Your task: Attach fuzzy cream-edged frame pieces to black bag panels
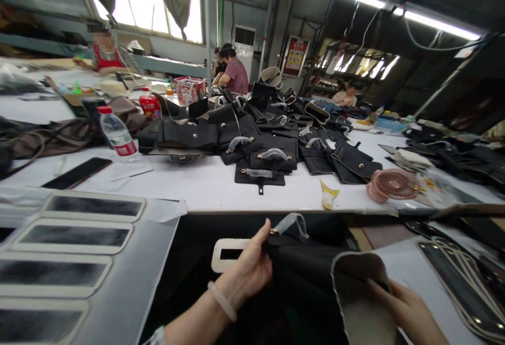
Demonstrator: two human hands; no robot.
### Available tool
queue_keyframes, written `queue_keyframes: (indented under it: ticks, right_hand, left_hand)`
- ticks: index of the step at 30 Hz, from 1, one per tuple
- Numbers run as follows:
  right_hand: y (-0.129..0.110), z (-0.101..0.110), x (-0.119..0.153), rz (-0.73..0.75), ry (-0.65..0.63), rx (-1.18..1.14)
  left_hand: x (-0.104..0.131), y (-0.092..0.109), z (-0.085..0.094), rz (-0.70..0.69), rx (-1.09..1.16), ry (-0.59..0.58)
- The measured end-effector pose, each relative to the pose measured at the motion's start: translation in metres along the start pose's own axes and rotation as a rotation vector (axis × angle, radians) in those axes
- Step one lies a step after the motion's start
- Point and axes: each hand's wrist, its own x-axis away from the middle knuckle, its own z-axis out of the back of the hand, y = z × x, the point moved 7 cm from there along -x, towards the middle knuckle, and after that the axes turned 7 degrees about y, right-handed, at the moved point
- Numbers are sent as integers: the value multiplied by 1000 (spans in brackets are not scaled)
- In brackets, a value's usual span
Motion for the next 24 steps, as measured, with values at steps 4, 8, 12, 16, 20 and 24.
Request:
queue_keyframes:
  ticks: [4, 8, 12, 16, 20, 24]
  right_hand:
    - [-24, -61, -15, 65, -159, -141]
    - [-10, -116, -20, 42, -259, -257]
    - [-1, -152, -8, -3, -343, -369]
    - [-6, -161, 0, -18, -314, -426]
    - [-12, -159, 2, -39, -262, -444]
    - [-17, -156, 8, -55, -283, -418]
  left_hand:
    - [-5, 23, 25, -51, -211, 133]
    - [2, 47, 56, -198, -312, 303]
    - [21, 72, 73, -243, -432, 326]
    - [44, 94, 95, -324, -586, 409]
    - [54, 104, 121, -402, -681, 543]
    - [49, 118, 136, -554, -706, 653]
